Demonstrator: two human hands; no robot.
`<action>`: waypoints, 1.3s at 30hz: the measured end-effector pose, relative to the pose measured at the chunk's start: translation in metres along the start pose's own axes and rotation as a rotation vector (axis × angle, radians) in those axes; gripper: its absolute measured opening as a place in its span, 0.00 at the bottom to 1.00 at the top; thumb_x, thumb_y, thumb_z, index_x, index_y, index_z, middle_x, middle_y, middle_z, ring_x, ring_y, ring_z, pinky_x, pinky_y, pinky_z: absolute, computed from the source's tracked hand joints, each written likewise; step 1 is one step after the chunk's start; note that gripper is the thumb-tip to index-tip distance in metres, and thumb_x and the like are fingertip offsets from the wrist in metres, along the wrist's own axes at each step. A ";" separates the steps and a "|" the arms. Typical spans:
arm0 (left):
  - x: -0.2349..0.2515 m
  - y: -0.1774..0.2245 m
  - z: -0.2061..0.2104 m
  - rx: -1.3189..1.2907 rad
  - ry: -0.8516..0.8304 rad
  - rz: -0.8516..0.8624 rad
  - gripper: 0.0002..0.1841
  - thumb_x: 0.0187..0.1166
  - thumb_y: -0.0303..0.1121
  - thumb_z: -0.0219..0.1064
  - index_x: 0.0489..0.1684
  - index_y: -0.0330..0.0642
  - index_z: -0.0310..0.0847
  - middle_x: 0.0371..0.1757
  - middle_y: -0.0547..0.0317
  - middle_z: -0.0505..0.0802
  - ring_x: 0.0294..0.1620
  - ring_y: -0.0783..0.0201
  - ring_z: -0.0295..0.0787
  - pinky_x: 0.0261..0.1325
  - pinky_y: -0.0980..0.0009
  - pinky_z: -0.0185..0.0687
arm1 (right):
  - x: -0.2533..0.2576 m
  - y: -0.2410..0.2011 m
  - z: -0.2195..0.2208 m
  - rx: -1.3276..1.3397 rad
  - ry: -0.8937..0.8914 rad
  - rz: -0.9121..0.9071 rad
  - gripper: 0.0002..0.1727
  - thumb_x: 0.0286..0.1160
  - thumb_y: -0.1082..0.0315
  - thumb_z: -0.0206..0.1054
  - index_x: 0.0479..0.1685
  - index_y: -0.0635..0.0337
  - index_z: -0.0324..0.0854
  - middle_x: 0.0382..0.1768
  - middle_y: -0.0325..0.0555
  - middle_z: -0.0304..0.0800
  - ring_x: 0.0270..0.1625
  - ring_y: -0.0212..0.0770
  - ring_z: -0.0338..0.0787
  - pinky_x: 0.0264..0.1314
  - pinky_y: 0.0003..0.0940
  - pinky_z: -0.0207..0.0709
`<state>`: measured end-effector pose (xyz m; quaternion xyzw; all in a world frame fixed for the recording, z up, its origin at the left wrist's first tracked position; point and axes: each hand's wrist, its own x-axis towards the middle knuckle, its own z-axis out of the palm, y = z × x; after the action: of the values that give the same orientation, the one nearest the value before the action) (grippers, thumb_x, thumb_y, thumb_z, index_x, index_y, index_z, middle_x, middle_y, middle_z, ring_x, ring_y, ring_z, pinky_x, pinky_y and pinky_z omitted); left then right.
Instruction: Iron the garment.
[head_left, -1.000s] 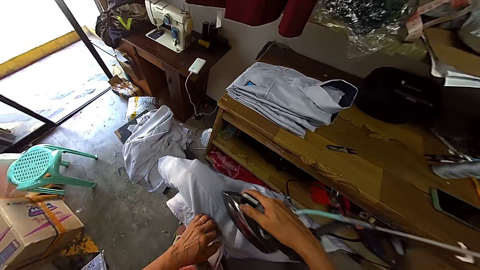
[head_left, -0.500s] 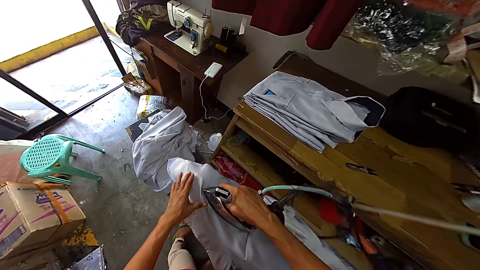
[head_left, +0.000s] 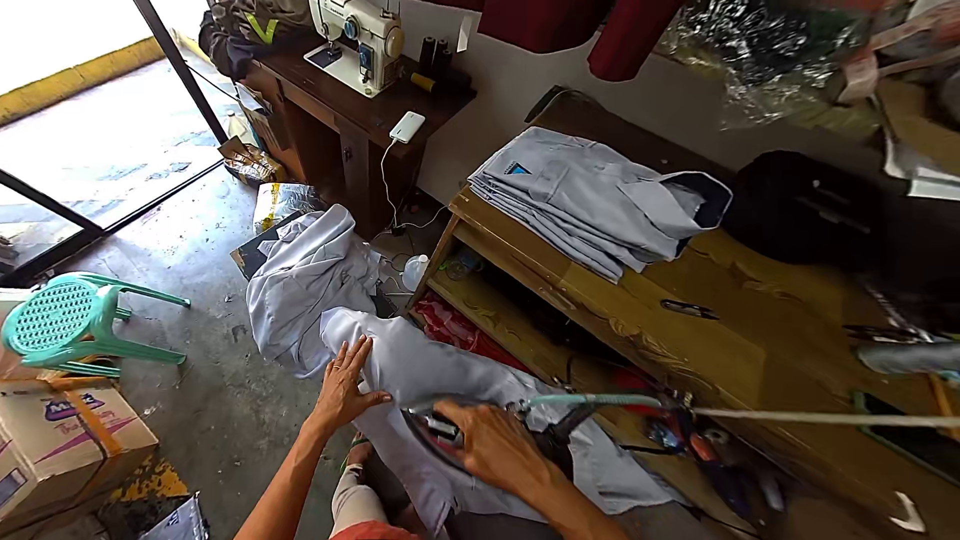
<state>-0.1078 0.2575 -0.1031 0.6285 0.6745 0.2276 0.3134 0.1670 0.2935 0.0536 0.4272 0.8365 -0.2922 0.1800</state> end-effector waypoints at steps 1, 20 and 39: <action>0.002 0.008 -0.007 0.010 0.016 -0.008 0.58 0.56 0.73 0.76 0.90 0.49 0.65 0.92 0.54 0.68 0.93 0.41 0.54 0.87 0.32 0.51 | -0.011 0.005 0.007 0.001 -0.015 -0.005 0.23 0.74 0.51 0.70 0.69 0.42 0.81 0.36 0.56 0.93 0.41 0.62 0.93 0.42 0.64 0.81; -0.044 0.081 0.024 0.145 0.068 0.551 0.20 0.76 0.54 0.70 0.58 0.54 0.93 0.59 0.58 0.95 0.67 0.51 0.87 0.74 0.45 0.77 | 0.025 0.027 -0.052 0.123 0.194 0.053 0.26 0.71 0.57 0.70 0.72 0.43 0.82 0.46 0.54 0.94 0.49 0.59 0.93 0.49 0.64 0.81; -0.096 0.030 0.085 0.167 0.211 0.626 0.15 0.87 0.41 0.59 0.65 0.61 0.89 0.66 0.68 0.91 0.73 0.64 0.82 0.78 0.62 0.74 | 0.011 0.014 -0.022 -0.020 0.059 0.021 0.26 0.69 0.55 0.70 0.70 0.40 0.81 0.33 0.55 0.92 0.39 0.61 0.93 0.39 0.62 0.80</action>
<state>-0.0250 0.1579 -0.1283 0.8014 0.4941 0.3206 0.1043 0.1713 0.3207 0.0600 0.4426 0.8397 -0.2692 0.1627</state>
